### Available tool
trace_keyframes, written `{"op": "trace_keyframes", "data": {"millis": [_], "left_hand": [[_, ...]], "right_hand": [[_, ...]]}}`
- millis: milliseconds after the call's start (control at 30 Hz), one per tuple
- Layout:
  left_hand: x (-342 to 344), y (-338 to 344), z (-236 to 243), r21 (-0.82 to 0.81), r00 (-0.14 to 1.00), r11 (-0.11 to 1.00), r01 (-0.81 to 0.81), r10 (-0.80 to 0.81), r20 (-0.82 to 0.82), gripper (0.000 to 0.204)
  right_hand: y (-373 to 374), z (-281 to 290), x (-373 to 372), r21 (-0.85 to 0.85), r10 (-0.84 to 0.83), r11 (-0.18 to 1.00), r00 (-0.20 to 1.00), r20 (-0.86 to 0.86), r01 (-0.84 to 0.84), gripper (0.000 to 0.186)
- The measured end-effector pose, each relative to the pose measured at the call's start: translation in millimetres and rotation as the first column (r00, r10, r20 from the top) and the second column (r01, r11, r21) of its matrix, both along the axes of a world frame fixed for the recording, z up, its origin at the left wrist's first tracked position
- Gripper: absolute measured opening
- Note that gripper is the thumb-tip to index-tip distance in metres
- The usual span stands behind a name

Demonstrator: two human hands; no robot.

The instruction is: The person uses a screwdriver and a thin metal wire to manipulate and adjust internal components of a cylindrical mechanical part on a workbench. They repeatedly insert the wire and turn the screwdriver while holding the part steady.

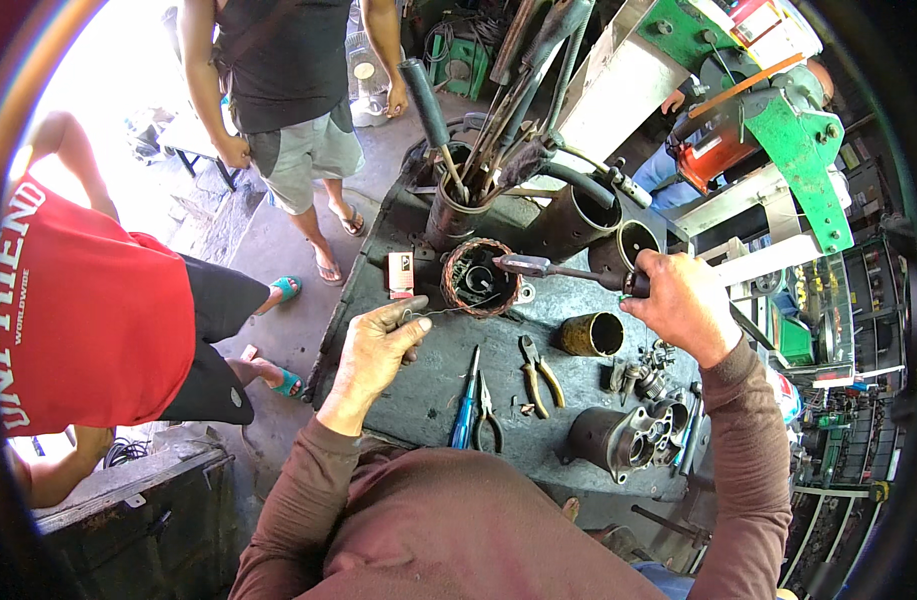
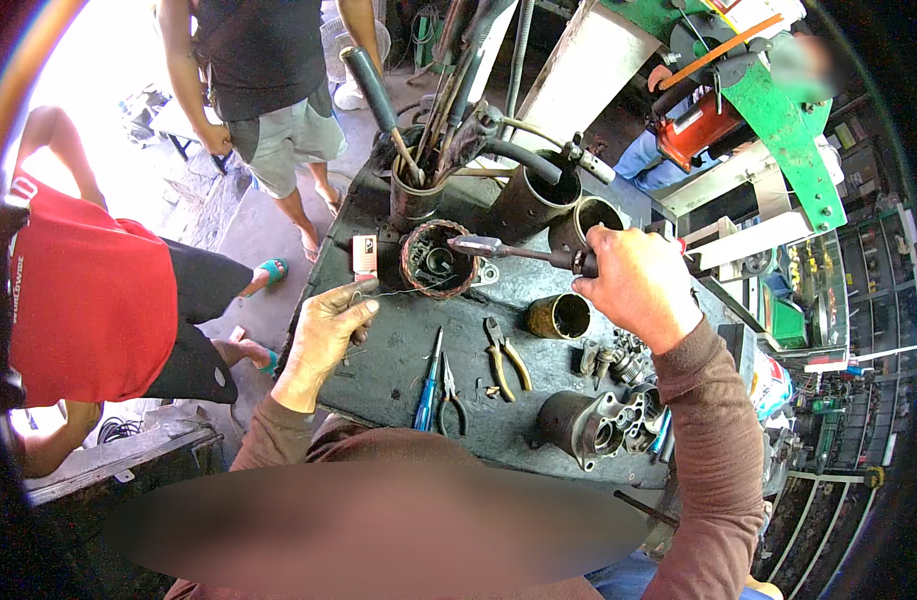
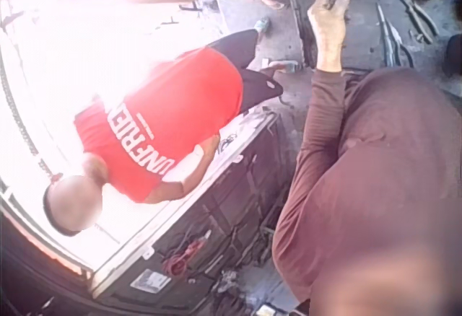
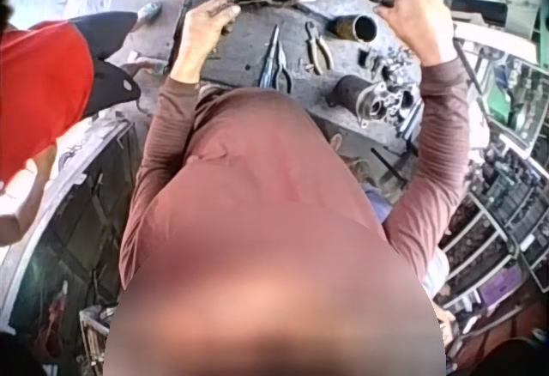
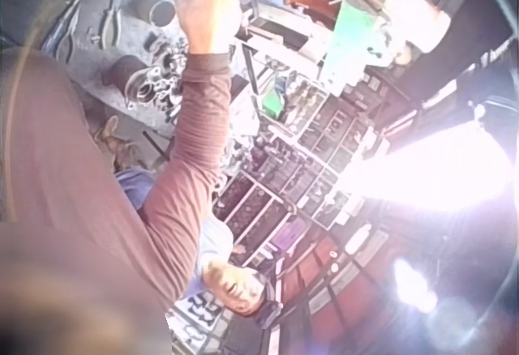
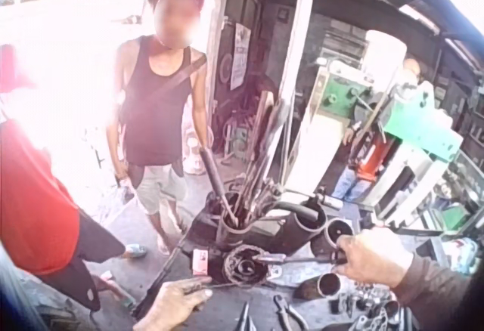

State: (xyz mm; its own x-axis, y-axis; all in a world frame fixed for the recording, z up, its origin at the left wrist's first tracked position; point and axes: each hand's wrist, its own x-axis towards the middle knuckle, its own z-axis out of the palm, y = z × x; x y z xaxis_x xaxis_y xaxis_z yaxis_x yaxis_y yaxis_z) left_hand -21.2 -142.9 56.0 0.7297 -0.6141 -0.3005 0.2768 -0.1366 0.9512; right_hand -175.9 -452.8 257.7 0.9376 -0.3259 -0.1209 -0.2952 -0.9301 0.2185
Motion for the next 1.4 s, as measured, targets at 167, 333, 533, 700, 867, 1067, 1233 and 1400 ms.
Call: {"op": "trace_keyframes", "data": {"millis": [167, 333, 533, 700, 867, 1067, 1233, 1400], "left_hand": [[-5, -6, -6, 0.056, 0.909, 0.983, -0.173, 0.138, 0.393, 0.029], [-4, -5, -4, 0.154, 0.907, 0.976, -0.153, 0.077, 0.414, 0.026], [-7, -7, 0, -0.013, 0.899, 0.985, -0.173, 0.163, 0.406, 0.027], [-3, 7, -4, 0.079, 0.934, 0.987, -0.143, 0.108, 0.341, 0.020], [0, 9, -7, 0.017, 0.939, 0.994, -0.111, 0.099, 0.330, 0.015], [6, 16, 5, -0.022, 0.968, 0.986, -0.167, 0.168, 0.187, 0.017], [3, 37, 4, -0.078, 0.964, 0.962, -0.261, 0.256, -0.067, 0.015], [-7, 51, -6, -0.050, 0.949, 0.963, -0.265, 0.252, -0.191, 0.014]], "right_hand": [[0, -1, 2, -0.020, 0.000, 1.000, 1.000, -0.016, -0.001, 0.041], [4, -1, 2, -0.041, 0.017, 0.999, 1.000, -0.017, -0.017, 0.042], [-19, 26, -53, 0.246, -0.244, 0.944, 0.967, 0.077, 0.219, 0.047], [-12, 5, -131, 0.575, -0.550, 0.750, 0.791, 0.268, 0.327, 0.044], [16, -55, -140, 1.000, -0.929, 0.016, 0.370, 0.018, -0.006, 0.019], [28, -93, -88, 0.965, -0.939, -0.200, 0.316, -0.138, -0.171, 0.017], [33, -100, -65, 0.938, -0.935, -0.219, 0.334, -0.123, -0.270, 0.025], [29, -99, -60, 0.927, -0.921, -0.249, 0.364, -0.138, -0.281, 0.028]]}}
